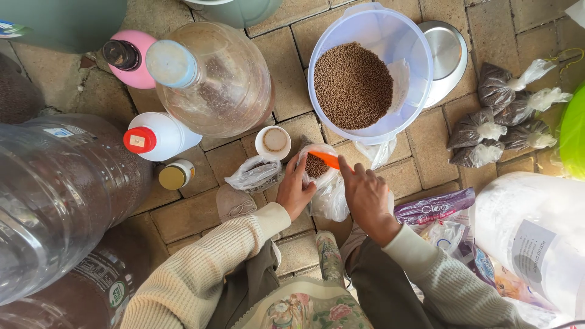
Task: The person sits on a stool and scoops brown grains from a large white bucket into small clear plastic bags using an orange scoop. They open the bags, fill them with the grains, and place the filled bags on the floor.
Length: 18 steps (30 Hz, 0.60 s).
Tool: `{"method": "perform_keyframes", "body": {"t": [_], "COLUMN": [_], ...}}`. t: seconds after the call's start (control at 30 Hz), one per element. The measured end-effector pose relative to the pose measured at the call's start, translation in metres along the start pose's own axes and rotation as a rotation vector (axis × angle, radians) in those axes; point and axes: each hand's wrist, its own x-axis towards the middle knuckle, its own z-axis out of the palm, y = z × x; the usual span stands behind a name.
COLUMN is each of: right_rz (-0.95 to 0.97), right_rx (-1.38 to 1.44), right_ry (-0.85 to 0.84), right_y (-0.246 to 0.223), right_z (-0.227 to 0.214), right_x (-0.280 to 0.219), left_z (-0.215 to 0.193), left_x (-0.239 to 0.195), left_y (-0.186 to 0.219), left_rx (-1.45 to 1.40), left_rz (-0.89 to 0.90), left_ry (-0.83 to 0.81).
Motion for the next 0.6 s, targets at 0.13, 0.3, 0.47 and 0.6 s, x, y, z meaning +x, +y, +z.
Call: {"method": "perform_keyframes", "body": {"t": [0.13,0.3,0.47,0.6], "right_rz": [0.005,0.035,0.305,0.409], "right_rx": [0.202,0.510,0.822,1.014], "right_ry": [0.076,0.310,0.170,0.036], "right_y": [0.016,0.022,0.007,-0.015], "right_z": [-0.011,-0.004,0.030,0.050], "right_x": [-0.007,-0.025,-0.025,-0.012], "left_z": [-0.002,-0.007,-0.005,-0.006], "left_x": [0.000,0.004,0.012,0.016], "left_y": [0.001,0.010,0.007,0.012], "left_rx": [0.064,0.246,0.351,0.311], "left_rz": [-0.003,-0.003,0.164,0.178], "left_ry": [0.025,0.016,0.005,-0.021]}}
